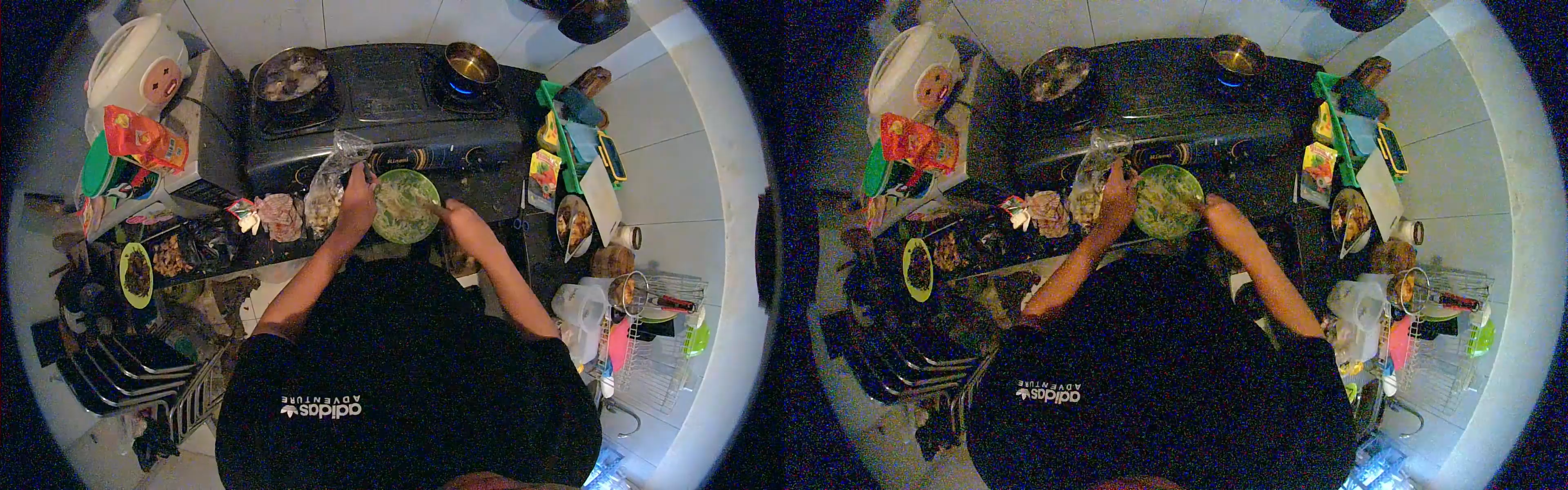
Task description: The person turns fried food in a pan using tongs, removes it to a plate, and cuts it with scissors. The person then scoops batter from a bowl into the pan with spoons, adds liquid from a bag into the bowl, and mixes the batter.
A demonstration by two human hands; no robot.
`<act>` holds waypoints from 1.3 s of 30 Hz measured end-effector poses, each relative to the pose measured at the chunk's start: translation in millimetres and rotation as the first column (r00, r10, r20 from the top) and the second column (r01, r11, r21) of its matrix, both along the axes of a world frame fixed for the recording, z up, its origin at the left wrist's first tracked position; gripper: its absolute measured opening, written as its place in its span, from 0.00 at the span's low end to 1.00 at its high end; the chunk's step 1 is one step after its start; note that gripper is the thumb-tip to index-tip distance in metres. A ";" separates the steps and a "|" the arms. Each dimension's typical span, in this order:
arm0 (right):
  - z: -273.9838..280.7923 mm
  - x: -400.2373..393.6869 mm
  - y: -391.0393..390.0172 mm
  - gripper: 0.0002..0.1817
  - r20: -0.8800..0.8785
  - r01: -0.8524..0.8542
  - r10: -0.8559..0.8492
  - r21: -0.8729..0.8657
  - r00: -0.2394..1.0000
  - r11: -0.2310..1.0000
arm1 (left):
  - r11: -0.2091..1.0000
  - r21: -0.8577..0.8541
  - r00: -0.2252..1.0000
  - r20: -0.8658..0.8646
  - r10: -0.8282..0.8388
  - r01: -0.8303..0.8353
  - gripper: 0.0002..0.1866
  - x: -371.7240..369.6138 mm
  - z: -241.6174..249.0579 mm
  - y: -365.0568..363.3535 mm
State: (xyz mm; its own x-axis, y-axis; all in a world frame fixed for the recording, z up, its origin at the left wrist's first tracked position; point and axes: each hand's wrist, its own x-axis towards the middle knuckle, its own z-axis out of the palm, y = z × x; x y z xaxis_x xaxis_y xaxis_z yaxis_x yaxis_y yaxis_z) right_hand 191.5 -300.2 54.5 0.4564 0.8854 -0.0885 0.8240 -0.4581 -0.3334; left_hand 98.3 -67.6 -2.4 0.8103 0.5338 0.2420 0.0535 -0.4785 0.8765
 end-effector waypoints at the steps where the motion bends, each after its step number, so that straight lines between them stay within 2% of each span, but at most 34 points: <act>1: -1.2 0.8 1.1 0.33 0.000 0.002 -0.002 -0.001 1.000 1.000 | 0.999 0.020 0.999 0.017 -0.028 0.027 0.17 1.2 -4.8 2.1; 3: -8.3 2.6 4.1 0.34 0.005 0.030 -0.031 0.060 1.000 0.998 | 0.998 0.040 0.998 0.033 -0.059 0.058 0.18 2.0 -8.4 1.8; 4: -26.5 3.0 0.8 0.34 0.004 0.033 -0.034 0.058 0.999 0.998 | 0.996 0.085 0.999 0.042 -0.021 0.018 0.18 2.0 -4.7 0.4; 5: -56.8 4.1 -3.8 0.35 -0.034 0.073 -0.069 0.130 0.997 0.989 | 0.991 0.131 0.998 0.052 0.017 -0.024 0.19 2.2 -2.3 -0.3; 7: -62.4 3.9 -5.2 0.35 -0.075 0.112 -0.098 0.204 0.992 0.973 | 0.995 0.103 0.998 0.059 0.006 -0.012 0.19 2.5 -5.0 -0.1; 9: -52.0 6.7 -15.2 0.34 -0.124 0.104 -0.112 -0.064 0.986 0.992 | 0.997 0.071 0.998 0.066 0.003 -0.008 0.19 2.3 -3.7 0.2; 10: -32.8 7.0 -13.4 0.34 -0.124 0.101 -0.109 -0.067 0.986 0.993 | 0.998 0.066 0.999 0.033 0.002 -0.004 0.20 1.4 1.1 -0.4; 12: 4.7 6.9 -10.0 0.20 -0.123 0.046 -0.077 -0.241 0.989 0.970 | 0.998 0.058 1.000 -0.002 -0.001 0.001 0.20 1.0 3.0 -1.6; 13: 3.8 6.5 -9.3 0.20 -0.124 0.047 -0.079 -0.243 0.989 0.969 | 0.997 0.078 1.000 -0.014 0.003 -0.002 0.22 1.7 2.3 -1.5; 15: -1.8 3.0 -4.1 0.30 0.020 0.141 -0.140 -0.092 0.990 0.986 | 0.995 0.098 1.000 -0.025 0.003 -0.001 0.23 3.0 -0.3 -1.3; 17: -31.0 5.9 -1.8 0.29 -0.006 0.161 -0.161 -0.063 0.987 0.985 | 0.991 0.134 0.999 0.042 0.001 -0.006 0.24 3.4 -4.8 -1.3; 19: -32.6 3.6 -0.8 0.28 -0.033 0.177 -0.178 -0.030 0.983 0.984 | 0.989 0.146 0.999 0.037 0.011 -0.016 0.23 4.7 -2.1 -1.9; 21: -21.7 -1.2 -10.3 0.19 -0.133 0.156 -0.169 -0.102 0.976 0.982 | 0.987 0.157 0.999 0.034 0.025 -0.030 0.23 5.6 2.2 -0.9; 25: 5.1 4.2 -9.1 0.20 -0.109 0.024 -0.045 -0.184 0.993 0.983 | 0.987 0.160 1.000 0.004 0.028 -0.028 0.23 3.1 2.7 -3.4; 27: 8.2 5.3 -4.9 0.28 -0.055 0.151 -0.155 -0.066 0.986 0.986 | 0.982 0.186 0.999 0.023 0.036 -0.040 0.24 3.1 4.2 -2.8; 29: 4.3 2.6 0.2 0.29 -0.012 0.176 -0.176 -0.032 0.984 0.984 | 0.994 0.102 0.999 -0.028 0.029 -0.026 0.24 3.8 10.0 -3.7; 31: -15.0 1.2 1.2 0.29 0.035 0.203 -0.203 0.004 0.979 0.979 | 0.993 0.115 1.000 -0.018 0.019 -0.017 0.23 3.7 5.0 -2.4; 33: -45.4 -2.4 1.4 0.29 -0.017 0.394 -0.405 -0.201 0.914 0.897 | 0.992 0.127 1.000 -0.008 0.007 -0.006 0.23 3.6 2.8 -1.7; 37: -39.0 -16.9 -7.8 0.23 -0.117 0.308 -0.327 -0.151 0.938 0.939 | 0.992 0.127 1.000 -0.007 -0.011 0.011 0.25 4.0 0.5 -2.1; 39: -24.6 -21.4 -1.8 0.18 -0.138 0.290 -0.333 -0.261 0.933 0.921 | 0.986 0.167 0.999 -0.031 0.006 -0.001 0.26 5.3 0.4 -0.1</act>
State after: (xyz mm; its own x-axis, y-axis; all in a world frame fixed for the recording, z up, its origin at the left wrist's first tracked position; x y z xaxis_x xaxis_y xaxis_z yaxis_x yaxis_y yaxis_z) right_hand 170.2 -302.1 29.9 0.6635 0.6452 -0.3788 0.5643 -0.7640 -0.3128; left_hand 103.6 -67.7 -2.1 0.8171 0.4908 0.3025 0.0817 -0.6180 0.7819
